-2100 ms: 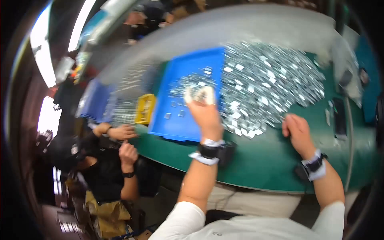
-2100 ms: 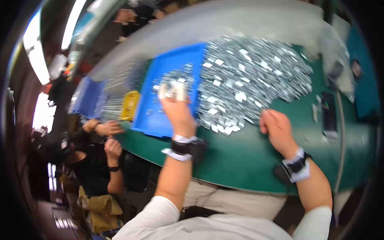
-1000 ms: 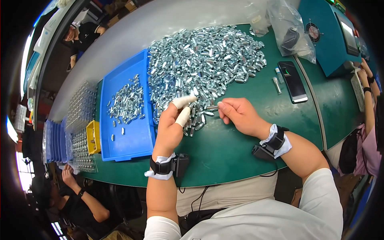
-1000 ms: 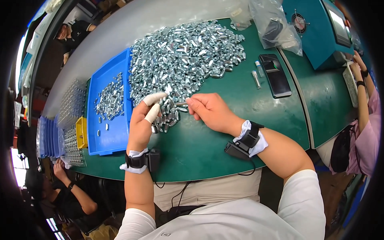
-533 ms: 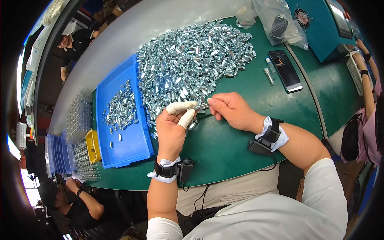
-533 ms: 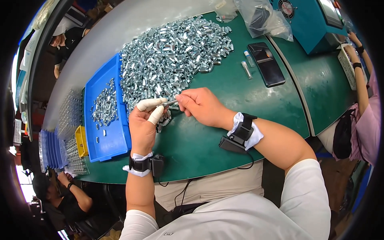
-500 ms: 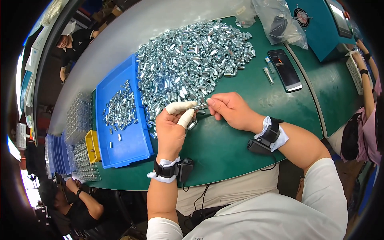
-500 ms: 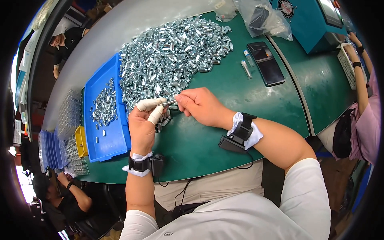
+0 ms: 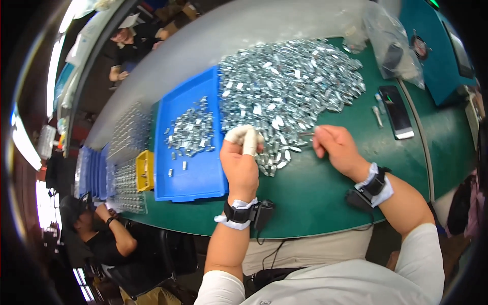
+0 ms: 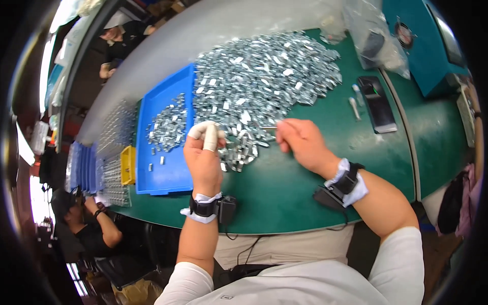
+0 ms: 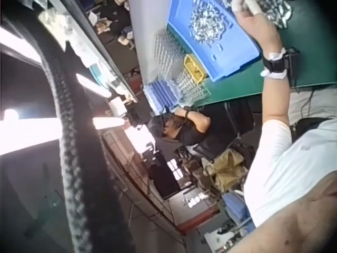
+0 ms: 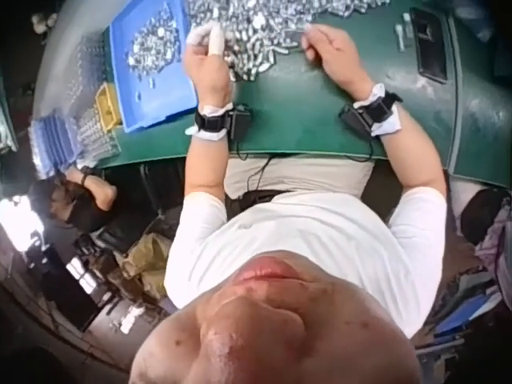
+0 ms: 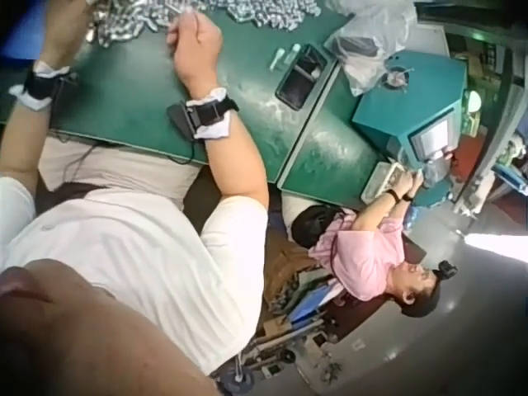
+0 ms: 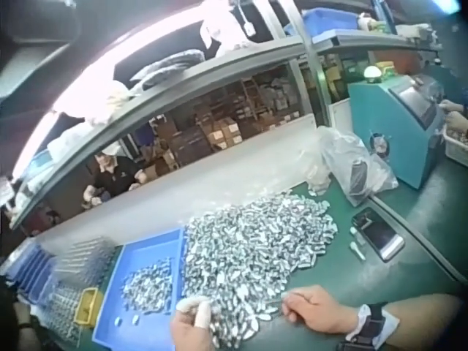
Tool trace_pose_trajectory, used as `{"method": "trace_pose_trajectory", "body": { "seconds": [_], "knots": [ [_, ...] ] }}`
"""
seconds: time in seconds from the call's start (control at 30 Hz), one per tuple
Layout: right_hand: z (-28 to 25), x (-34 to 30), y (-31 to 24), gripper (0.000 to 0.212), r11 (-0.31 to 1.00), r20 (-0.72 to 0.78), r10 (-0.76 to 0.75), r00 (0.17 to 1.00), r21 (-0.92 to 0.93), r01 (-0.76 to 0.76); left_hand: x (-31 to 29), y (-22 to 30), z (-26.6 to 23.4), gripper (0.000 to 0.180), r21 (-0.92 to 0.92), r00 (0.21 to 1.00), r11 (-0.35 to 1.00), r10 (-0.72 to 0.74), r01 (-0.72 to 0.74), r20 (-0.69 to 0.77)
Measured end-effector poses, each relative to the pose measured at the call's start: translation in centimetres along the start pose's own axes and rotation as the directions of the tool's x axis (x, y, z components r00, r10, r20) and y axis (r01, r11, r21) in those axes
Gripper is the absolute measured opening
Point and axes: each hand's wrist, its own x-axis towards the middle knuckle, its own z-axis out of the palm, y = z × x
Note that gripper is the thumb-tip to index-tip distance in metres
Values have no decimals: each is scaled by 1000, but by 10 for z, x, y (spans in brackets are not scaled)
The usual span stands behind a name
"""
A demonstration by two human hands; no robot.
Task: The person picks up a metal rod and a metal piece by hand, slides the piece onto the rod, and places the assembled unit into a blue tray. This process is repeated for several more metal rods and pieces.
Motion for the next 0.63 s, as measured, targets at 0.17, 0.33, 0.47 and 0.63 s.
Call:
{"method": "trace_pose_trajectory", "body": {
  "seconds": [0.17,0.33,0.47,0.63],
  "knots": [
    [-1,-7,4,39,999,22,22,1000,-25,-22,14,8,-17,23,-69,871,942,274,-329,-407],
    [0,2,-2,42,997,-96,26,995,81,-18,10,-3,-11,29,264,994,961,97,-79,-57],
    [1,16,-2,41,961,-140,38,989,276,3,15,-2,-10,29,588,994,808,-35,-34,106],
    [-3,4,5,35,998,104,61,993,-29,-58,8,-9,1,31,796,939,544,-42,-266,343]
  ]
}}
